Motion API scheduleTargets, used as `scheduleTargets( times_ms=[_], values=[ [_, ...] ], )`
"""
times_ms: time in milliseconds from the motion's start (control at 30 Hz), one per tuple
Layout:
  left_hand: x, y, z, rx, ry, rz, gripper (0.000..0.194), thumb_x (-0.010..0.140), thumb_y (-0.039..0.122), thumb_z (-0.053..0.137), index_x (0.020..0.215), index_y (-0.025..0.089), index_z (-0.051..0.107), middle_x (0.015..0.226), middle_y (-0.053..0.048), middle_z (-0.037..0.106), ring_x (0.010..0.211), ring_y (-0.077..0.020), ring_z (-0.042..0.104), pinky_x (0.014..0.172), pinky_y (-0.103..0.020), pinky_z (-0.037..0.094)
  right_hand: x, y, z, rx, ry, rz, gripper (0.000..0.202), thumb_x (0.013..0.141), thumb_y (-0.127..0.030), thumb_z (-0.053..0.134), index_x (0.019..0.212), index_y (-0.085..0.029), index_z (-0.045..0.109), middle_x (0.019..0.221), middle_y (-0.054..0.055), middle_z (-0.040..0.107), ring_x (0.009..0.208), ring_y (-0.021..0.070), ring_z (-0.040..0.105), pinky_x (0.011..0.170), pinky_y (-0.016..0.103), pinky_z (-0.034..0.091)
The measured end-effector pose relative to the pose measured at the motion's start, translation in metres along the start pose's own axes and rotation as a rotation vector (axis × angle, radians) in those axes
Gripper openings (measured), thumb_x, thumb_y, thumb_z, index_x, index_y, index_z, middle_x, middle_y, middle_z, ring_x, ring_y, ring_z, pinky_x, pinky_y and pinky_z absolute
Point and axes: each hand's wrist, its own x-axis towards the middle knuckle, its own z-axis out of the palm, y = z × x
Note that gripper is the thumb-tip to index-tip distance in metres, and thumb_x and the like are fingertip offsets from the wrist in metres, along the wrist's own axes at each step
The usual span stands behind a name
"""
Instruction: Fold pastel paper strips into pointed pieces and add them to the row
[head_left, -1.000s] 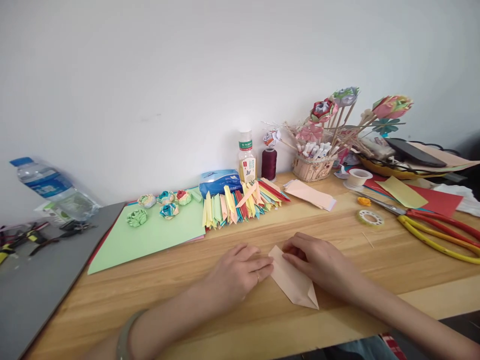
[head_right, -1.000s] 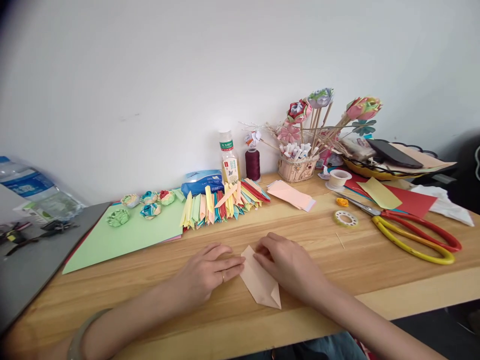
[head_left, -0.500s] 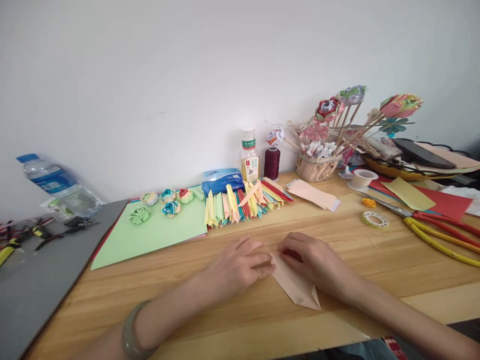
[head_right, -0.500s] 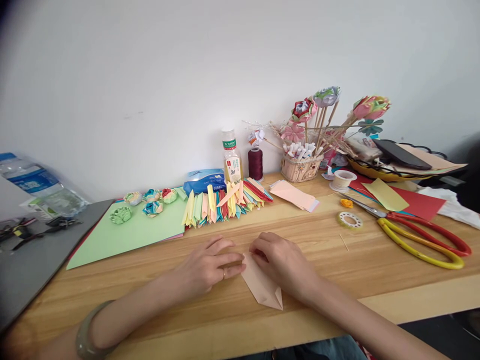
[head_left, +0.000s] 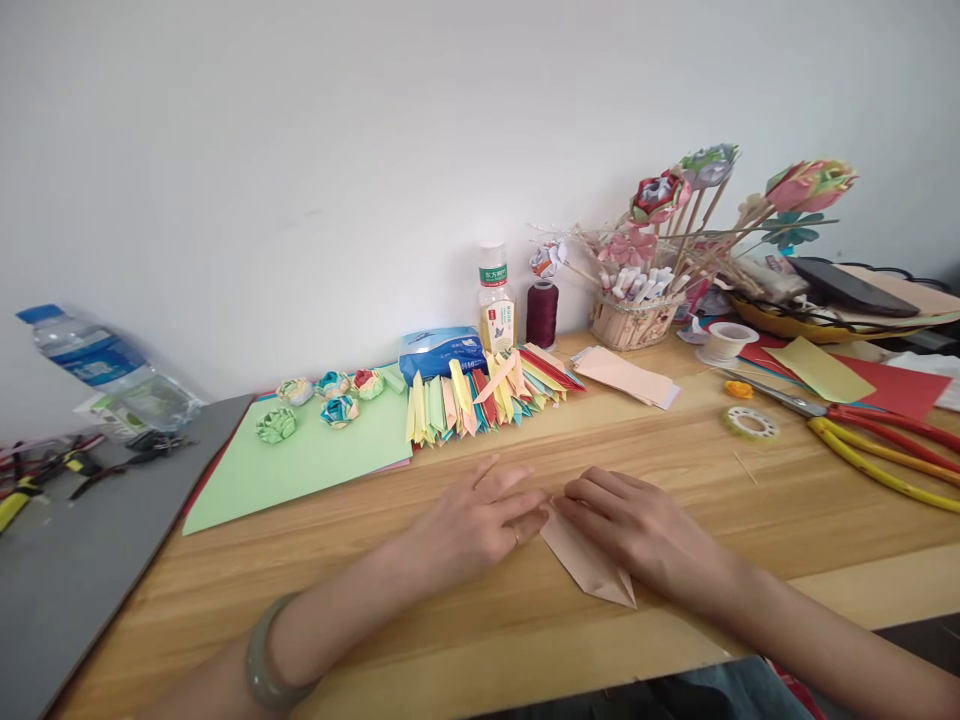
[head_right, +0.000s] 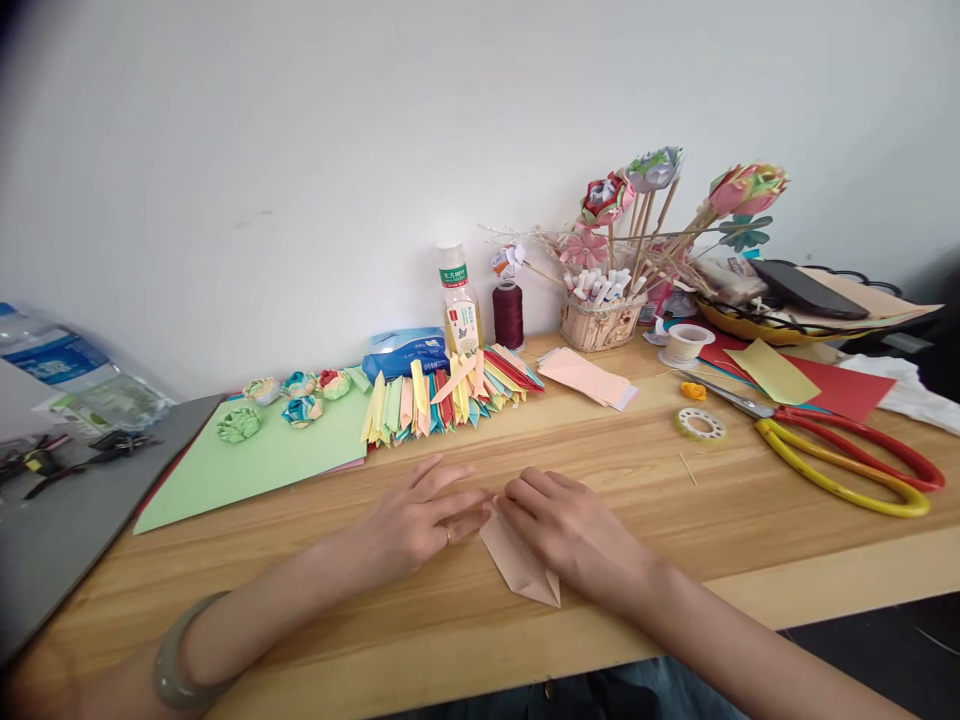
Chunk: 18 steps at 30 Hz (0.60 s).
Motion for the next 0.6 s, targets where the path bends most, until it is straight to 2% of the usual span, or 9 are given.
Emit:
scheduleTargets(
  times_ms=[167,333,467,600],
  values=[
    [0.0022,-0.0027,-0.0066,-0.005,-0.017,0.049,0.03,0.099,0.017,0.034,0.122,0.018,0.054,0.121,-0.001,0.062,0.128,-0.0228,0.04,0.109,-0.05,0.027,0.0,-0.0008,0.0009,-0.08,0.034,-0.081,0.029,0.093,-0.009,0.034,0.089,-0.011,0.063,0.077,0.009,0.06,0.07,0.0199,0.049,0.058,0.033,0.043],
    [0.002,-0.0041,-0.007,0.039,-0.051,0.077,0.029,0.099,0.017,0.036,0.123,0.018,0.053,0.125,-0.001,0.06,0.132,-0.0223,0.036,0.11,-0.05,0.024,-0.0007,-0.0001,0.0024,-0.072,0.021,-0.105,0.031,0.093,-0.009,0.032,0.094,-0.009,0.063,0.078,0.01,0.059,0.07,0.0203,0.048,0.058,0.034,0.043],
    [0.0017,-0.0039,-0.0067,0.042,-0.067,0.069,0.029,0.099,0.017,0.037,0.123,0.019,0.053,0.124,-0.001,0.061,0.13,-0.0214,0.038,0.11,-0.05,0.024,-0.0008,0.0002,0.0039,-0.057,0.016,-0.127,0.031,0.093,-0.008,0.032,0.094,-0.008,0.063,0.077,0.011,0.059,0.07,0.0212,0.048,0.058,0.035,0.044],
    [0.0025,-0.0035,-0.0082,0.011,-0.068,0.068,0.03,0.099,0.015,0.036,0.123,0.017,0.053,0.124,-0.002,0.061,0.129,-0.0229,0.04,0.108,-0.052,0.026,0.0014,0.001,0.002,-0.038,-0.044,-0.111,0.029,0.093,-0.008,0.034,0.096,-0.01,0.063,0.08,0.01,0.059,0.072,0.0209,0.049,0.062,0.035,0.045]
  ],
)
